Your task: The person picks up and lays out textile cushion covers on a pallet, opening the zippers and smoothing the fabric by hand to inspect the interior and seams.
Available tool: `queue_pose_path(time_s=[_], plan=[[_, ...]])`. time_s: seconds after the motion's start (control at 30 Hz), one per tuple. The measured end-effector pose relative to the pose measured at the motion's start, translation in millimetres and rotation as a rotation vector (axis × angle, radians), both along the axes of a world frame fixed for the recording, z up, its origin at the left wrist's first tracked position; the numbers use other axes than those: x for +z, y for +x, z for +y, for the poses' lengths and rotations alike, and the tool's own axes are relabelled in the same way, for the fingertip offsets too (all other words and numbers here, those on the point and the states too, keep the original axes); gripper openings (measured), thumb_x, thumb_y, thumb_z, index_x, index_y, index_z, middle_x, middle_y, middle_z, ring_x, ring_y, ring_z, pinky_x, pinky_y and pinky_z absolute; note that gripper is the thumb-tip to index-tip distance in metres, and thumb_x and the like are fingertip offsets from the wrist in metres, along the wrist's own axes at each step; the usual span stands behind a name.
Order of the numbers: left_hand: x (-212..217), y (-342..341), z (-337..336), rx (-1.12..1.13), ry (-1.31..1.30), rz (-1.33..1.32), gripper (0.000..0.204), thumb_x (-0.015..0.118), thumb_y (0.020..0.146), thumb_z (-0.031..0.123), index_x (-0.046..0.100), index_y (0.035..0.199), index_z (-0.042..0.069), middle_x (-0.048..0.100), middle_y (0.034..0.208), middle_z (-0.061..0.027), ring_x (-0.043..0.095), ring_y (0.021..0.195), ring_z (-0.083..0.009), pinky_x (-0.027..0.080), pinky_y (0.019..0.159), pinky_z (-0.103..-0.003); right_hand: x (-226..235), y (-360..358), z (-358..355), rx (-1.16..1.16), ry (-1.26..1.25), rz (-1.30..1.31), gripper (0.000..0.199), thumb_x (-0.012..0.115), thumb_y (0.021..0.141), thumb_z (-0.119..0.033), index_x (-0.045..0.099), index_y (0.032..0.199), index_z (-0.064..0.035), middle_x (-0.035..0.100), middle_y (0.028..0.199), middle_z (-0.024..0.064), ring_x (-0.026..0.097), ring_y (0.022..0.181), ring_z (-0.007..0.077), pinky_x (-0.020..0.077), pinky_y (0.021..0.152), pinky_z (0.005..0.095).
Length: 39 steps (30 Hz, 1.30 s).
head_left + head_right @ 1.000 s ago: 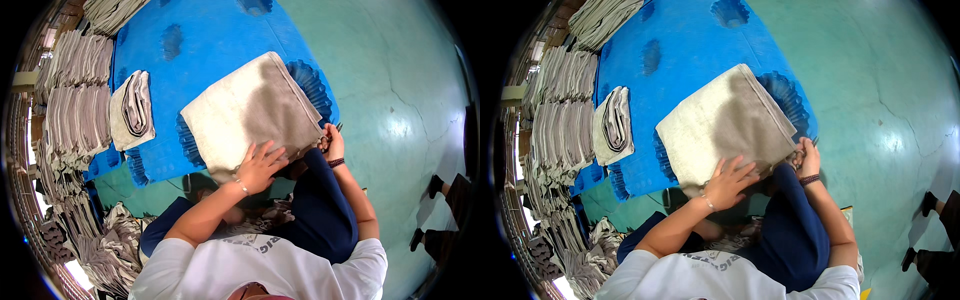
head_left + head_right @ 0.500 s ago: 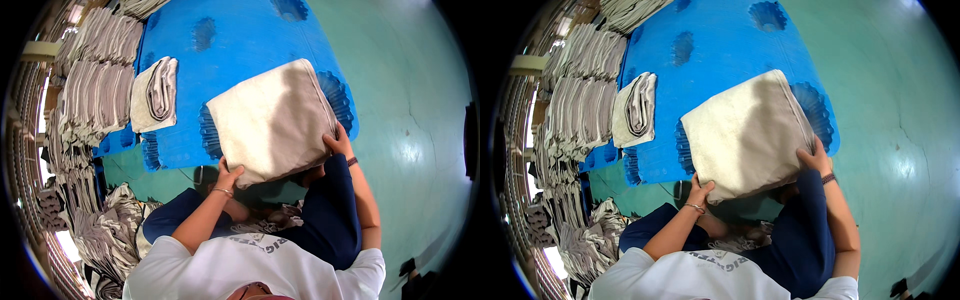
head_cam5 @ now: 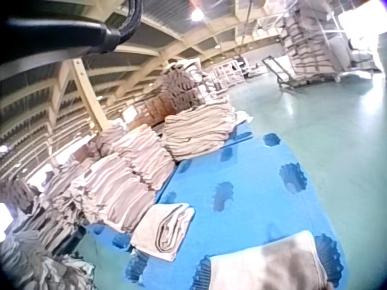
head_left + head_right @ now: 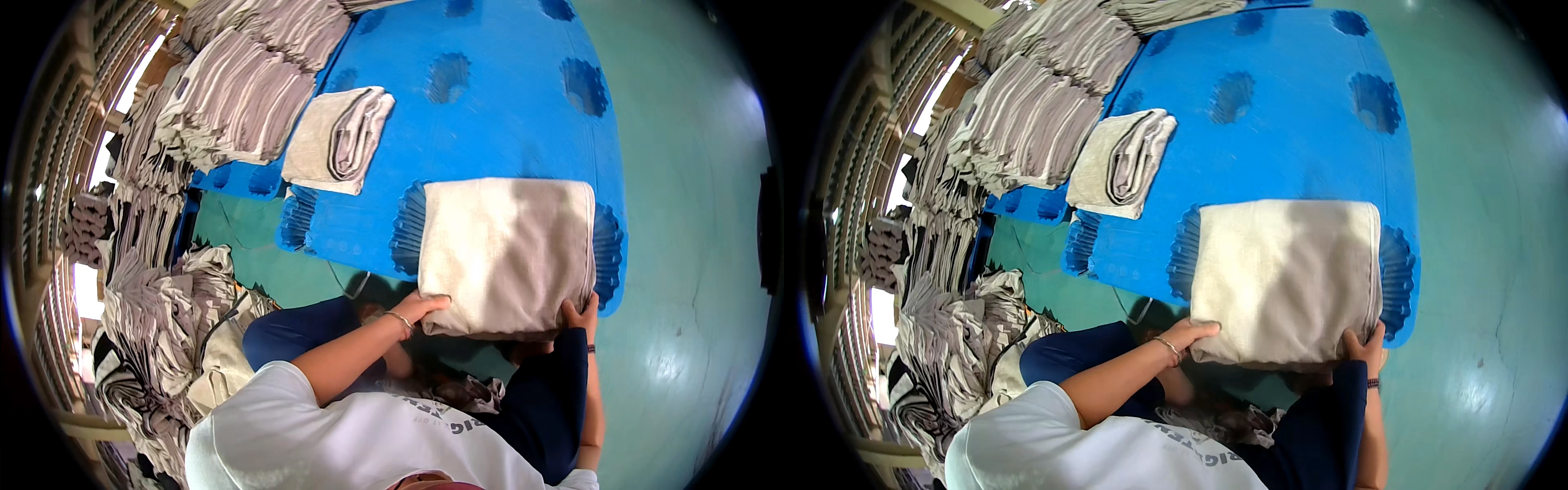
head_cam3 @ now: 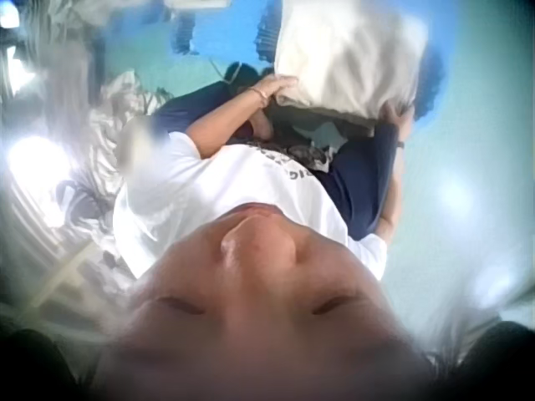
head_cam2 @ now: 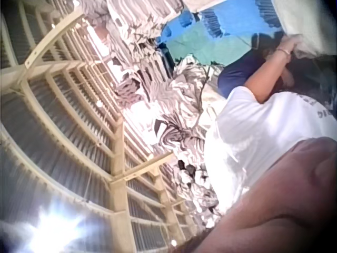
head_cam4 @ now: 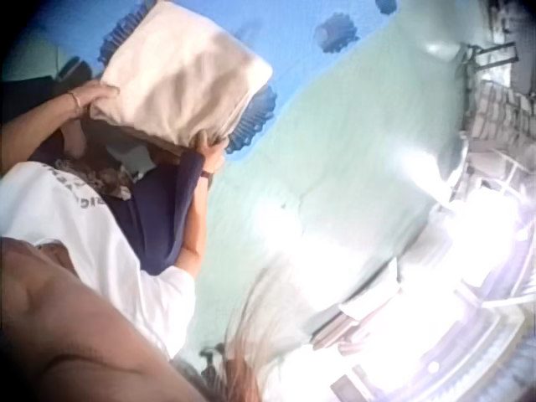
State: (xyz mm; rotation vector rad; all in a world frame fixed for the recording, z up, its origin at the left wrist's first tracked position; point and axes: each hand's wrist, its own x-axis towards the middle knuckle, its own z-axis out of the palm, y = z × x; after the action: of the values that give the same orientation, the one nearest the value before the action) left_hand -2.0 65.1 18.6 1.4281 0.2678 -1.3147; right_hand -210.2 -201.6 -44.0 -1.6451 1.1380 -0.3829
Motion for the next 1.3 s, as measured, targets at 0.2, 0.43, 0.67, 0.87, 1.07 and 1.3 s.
queue_pose_path(time_s=[0.2,0.43,0.67,0.87,1.07,1.3], plan=[[41.5,-7.6,-17.2,0.141,-0.349,0.496,0.049,0.061,0.071,0.009,0.044,0.117,0.001,0.054,0.109,-0.014,0.054,0.1,-0.0269,0.041,0.088,-0.042,-58.3,-29.1,-12.8,-0.206,-0.101,-0.294,0.041,0.044,0.085,-0.026,0.042,0.119,-0.0019,0.055,0.102,0.0157,0.052,0.092,0.0242,0.0397,0.083,0.0294],[152.3,63.7,-55.5,0.354,-0.927,0.246,0.052,0.057,0.073,0.01,0.038,0.121,0.0,0.046,0.12,-0.0177,0.044,0.112,-0.033,0.036,0.095,-0.045,-197.5,-114.0,-33.2,-0.416,0.671,-0.551,0.039,0.044,0.087,-0.036,0.046,0.108,-0.0034,0.059,0.082,0.0171,0.056,0.066,0.0237,0.0457,0.062,0.0345],[265.9,164.7,-12.1,0.533,-0.945,-0.554,0.047,0.047,0.081,0.031,0.041,0.12,0.006,0.049,0.115,-0.013,0.048,0.103,-0.0304,0.042,0.085,-0.043,-73.9,-52.2,13.5,-0.235,0.562,-0.442,0.023,0.052,0.085,-0.025,0.046,0.098,-0.0073,0.058,0.072,0.015,0.056,0.061,0.024,0.0471,0.053,0.0364],[215.7,254.5,1.7,0.793,-0.757,-0.488,0.029,0.064,0.073,0.028,0.057,0.092,0.007,0.059,0.087,-0.0053,0.052,0.075,-0.0177,0.041,0.055,-0.028,-49.1,-48.5,18.6,-0.301,0.677,-0.423,0.013,0.049,0.087,-0.019,0.046,0.096,-0.0095,0.056,0.069,0.0106,0.055,0.059,0.0223,0.0451,0.046,0.0336],[31.0,318.1,77.1,0.908,0.039,-0.245,0.035,0.063,0.072,0.042,0.058,0.085,0.011,0.059,0.079,-0.0019,0.054,0.063,-0.0145,0.041,0.051,-0.027,-52.9,-48.5,25.7,-0.328,0.772,-0.468,0.01,0.047,0.087,-0.019,0.048,0.094,-0.0112,0.055,0.072,0.009,0.053,0.057,0.0202,0.043,0.045,0.0301],[1.0,307.1,58.3,1.009,0.031,-0.35,0.046,0.07,0.063,0.047,0.056,0.094,0.016,0.055,0.096,-0.0041,0.048,0.082,-0.0162,0.041,0.065,-0.032,-72.5,-107.2,8.9,-0.045,0.771,-0.236,0.012,0.046,0.087,-0.023,0.052,0.092,-0.0135,0.056,0.077,0.0096,0.053,0.059,0.0206,0.0443,0.05,0.032]])
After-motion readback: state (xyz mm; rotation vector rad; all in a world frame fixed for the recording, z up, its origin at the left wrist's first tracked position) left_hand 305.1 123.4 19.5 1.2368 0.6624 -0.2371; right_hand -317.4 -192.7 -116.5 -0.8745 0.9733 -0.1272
